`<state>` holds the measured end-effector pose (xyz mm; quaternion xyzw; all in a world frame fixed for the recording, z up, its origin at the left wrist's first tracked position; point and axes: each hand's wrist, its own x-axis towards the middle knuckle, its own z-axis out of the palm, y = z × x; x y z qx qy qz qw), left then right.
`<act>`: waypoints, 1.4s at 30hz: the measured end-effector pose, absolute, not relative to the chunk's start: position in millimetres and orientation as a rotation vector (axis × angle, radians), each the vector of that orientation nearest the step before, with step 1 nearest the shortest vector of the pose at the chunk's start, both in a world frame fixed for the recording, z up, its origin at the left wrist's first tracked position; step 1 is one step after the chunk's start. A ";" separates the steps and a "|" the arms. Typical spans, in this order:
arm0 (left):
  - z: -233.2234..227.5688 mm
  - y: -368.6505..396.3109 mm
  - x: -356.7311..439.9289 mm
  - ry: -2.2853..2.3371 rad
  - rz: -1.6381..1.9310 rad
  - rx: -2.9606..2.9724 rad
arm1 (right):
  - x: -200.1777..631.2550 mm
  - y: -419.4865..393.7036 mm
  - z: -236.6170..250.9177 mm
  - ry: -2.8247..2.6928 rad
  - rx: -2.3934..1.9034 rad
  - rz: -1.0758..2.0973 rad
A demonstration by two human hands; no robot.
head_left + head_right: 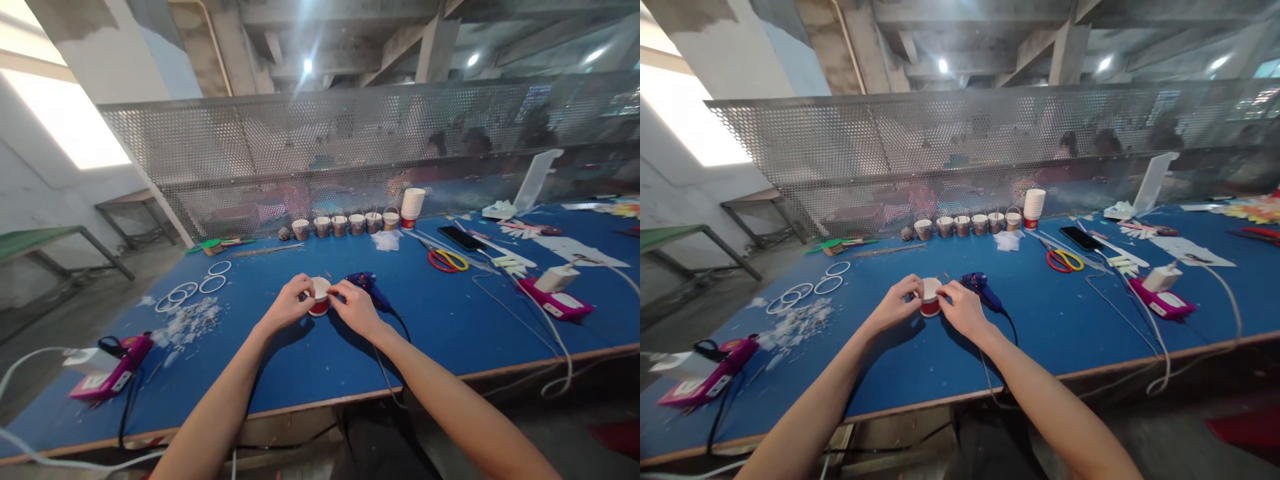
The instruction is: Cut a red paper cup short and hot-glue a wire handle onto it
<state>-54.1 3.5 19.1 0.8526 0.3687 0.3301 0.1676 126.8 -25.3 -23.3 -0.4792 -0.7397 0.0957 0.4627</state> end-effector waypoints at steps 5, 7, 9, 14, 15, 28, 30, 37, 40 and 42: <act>18.4 4.0 -53.3 1.114 1.023 2.438 | 125.1 -25.5 -22.3 -1.802 -1.204 0.216; 18.5 2.0 -51.9 1.142 1.054 2.457 | 123.7 -25.5 -22.2 -1.798 -1.214 0.204; 18.6 -1.5 -49.7 1.164 1.070 2.497 | 122.3 -25.7 -22.2 -1.798 -1.220 0.194; 17.3 -8.7 -42.1 1.141 1.013 2.602 | 120.2 -26.8 -22.5 -1.809 -1.227 0.180; 16.5 -9.0 -40.8 1.148 0.999 2.603 | 120.1 -26.9 -22.6 -1.812 -1.226 0.181; 13.7 -6.3 -38.4 1.276 0.998 2.545 | 120.7 -28.2 -23.7 -1.794 -1.212 0.185; 15.3 -5.3 -40.1 1.284 1.004 2.539 | 121.7 -27.2 -25.0 -1.791 -1.204 0.183; 14.0 -3.5 -42.7 1.279 1.011 2.539 | 123.7 -25.8 -25.6 -1.781 -1.177 0.175; 13.4 -3.9 -42.4 1.272 1.014 2.544 | 122.6 -27.3 -25.2 -1.775 -1.177 0.178; 13.4 -3.5 -43.0 1.278 1.025 2.543 | 122.1 -28.4 -23.6 -1.771 -1.177 0.185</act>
